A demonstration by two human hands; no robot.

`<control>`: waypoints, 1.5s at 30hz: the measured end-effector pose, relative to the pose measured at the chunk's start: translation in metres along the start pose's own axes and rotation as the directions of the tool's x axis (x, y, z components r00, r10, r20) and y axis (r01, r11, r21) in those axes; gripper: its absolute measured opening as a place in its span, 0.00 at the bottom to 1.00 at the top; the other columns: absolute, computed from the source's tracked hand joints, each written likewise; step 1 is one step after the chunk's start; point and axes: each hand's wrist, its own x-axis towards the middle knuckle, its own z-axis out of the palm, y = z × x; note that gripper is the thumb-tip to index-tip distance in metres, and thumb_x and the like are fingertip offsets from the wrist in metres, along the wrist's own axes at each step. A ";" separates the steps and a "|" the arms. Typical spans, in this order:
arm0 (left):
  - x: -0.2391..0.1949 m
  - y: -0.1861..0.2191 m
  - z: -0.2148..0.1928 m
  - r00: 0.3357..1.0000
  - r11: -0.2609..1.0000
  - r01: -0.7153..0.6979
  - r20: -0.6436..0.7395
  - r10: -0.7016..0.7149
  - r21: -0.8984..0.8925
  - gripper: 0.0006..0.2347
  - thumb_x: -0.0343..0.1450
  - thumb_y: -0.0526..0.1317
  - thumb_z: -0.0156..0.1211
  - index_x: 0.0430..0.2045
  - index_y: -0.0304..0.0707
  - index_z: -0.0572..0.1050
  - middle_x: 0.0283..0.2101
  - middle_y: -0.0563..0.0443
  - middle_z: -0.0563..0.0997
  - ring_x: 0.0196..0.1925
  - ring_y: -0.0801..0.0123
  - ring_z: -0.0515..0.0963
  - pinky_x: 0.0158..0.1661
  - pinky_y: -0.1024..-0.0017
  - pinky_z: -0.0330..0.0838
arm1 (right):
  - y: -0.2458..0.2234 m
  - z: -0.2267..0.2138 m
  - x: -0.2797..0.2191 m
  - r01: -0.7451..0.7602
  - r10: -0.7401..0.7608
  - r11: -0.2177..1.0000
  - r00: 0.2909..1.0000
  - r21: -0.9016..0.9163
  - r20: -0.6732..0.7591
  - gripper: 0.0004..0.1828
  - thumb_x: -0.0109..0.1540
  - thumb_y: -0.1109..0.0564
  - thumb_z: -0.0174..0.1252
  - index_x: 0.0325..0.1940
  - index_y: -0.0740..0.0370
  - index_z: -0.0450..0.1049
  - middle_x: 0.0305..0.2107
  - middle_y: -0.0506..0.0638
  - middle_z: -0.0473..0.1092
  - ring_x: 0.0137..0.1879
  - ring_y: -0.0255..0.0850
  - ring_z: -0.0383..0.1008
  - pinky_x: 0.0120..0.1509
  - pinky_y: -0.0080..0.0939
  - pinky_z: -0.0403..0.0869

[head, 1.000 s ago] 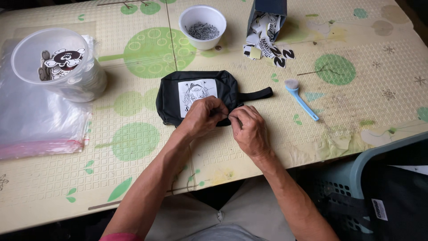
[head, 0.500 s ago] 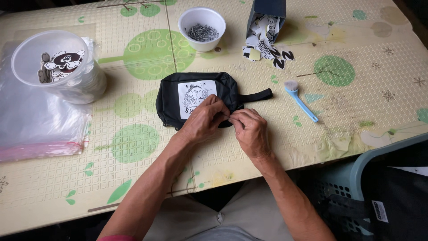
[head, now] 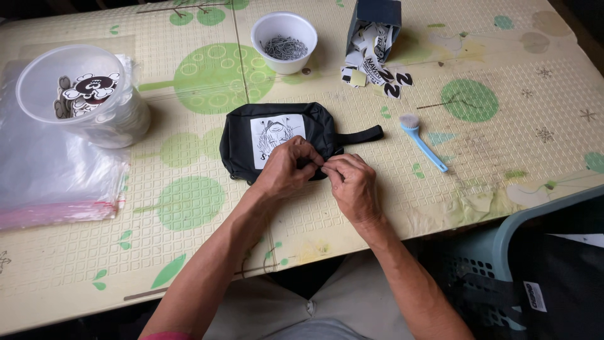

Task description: The person attaches a small metal pin to a black fabric bag and then places a cartoon character sticker over the pin. They then place the decorated bag into a clear plastic zip-lock bag and seal it.

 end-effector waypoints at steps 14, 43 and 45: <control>-0.002 0.010 -0.005 1.000 0.999 -0.025 -0.016 0.025 0.035 0.06 0.63 0.37 0.65 0.30 0.48 0.83 0.34 0.49 0.75 0.39 0.52 0.81 0.43 0.59 0.76 | -0.002 -0.005 -0.001 0.042 -0.042 0.999 0.998 -0.009 0.038 0.05 0.62 0.67 0.62 0.35 0.61 0.80 0.32 0.50 0.77 0.41 0.47 0.79 0.48 0.43 0.77; -0.003 0.045 0.015 0.999 0.846 -0.024 -0.006 0.032 0.532 0.04 0.65 0.33 0.59 0.27 0.36 0.81 0.38 0.43 0.80 0.42 0.50 0.82 0.39 0.60 0.77 | 0.010 0.001 -0.009 -0.052 0.052 0.999 0.999 -0.012 0.015 0.01 0.64 0.63 0.59 0.38 0.60 0.75 0.28 0.55 0.72 0.39 0.55 0.78 0.43 0.49 0.76; -0.003 0.058 0.021 1.000 0.706 -0.011 0.005 0.010 0.708 0.07 0.62 0.32 0.61 0.31 0.35 0.81 0.40 0.44 0.78 0.43 0.57 0.79 0.41 0.63 0.76 | 0.014 0.003 -0.011 -0.072 0.072 0.997 0.997 0.013 0.006 0.02 0.65 0.63 0.59 0.38 0.59 0.75 0.28 0.55 0.72 0.39 0.54 0.78 0.44 0.49 0.76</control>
